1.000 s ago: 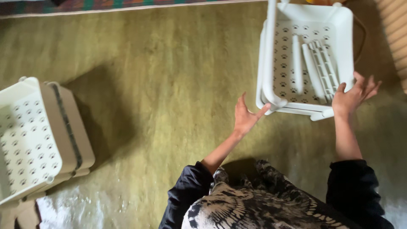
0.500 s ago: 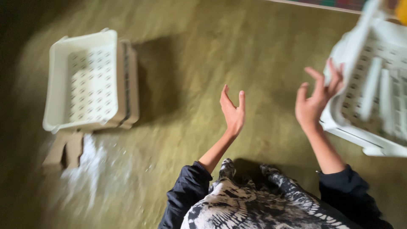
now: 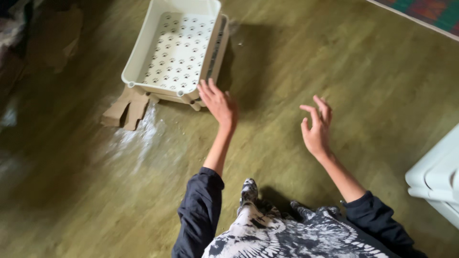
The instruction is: The person assembles a white plastic storage rack by inserting vertical support poles into the corner holes of two perforated trays. They align the trays and secure the poles to form a two-tiered unit, then repeat the process with additional trays and poles to build a taller rack.
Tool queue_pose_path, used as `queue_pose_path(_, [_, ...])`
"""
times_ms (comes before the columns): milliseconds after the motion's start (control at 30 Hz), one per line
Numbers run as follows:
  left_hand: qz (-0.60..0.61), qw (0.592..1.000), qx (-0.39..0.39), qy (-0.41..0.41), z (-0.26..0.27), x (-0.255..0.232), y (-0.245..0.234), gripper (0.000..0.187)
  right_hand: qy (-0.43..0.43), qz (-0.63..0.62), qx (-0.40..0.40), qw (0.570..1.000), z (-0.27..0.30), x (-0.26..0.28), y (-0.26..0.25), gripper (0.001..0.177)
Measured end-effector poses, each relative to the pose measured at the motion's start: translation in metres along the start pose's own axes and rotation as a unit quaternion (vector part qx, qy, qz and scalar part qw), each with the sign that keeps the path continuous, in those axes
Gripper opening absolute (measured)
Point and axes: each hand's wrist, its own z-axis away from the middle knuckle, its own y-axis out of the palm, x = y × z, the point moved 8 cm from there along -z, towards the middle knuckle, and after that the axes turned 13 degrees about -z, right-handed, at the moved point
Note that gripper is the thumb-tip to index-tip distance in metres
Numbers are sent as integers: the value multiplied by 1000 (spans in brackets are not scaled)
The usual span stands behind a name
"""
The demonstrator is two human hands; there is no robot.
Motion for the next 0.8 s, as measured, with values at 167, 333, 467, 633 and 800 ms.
queue_pose_path(167, [-109, 994, -21, -10, -47, 73, 0, 85, 3, -40, 55, 998, 9, 15, 44, 45])
queue_pose_path(333, [-91, 994, 58, 8, -60, 120, 36, 47, 25, -60, 90, 994, 23, 18, 61, 45])
queue_pose_path(467, [-81, 993, 66, 52, -51, 128, 83, 10, 41, -60, 107, 992, 33, 12, 68, 43])
queue_pose_path(633, [5, 993, 31, 113, -42, 120, 83, 8, 23, -42, 113, 992, 37, 11, 70, 43])
queue_pose_path(800, [24, 989, 26, 142, -31, 101, 63, 10, 57, -62, 118, 989, 38, 6, 74, 42])
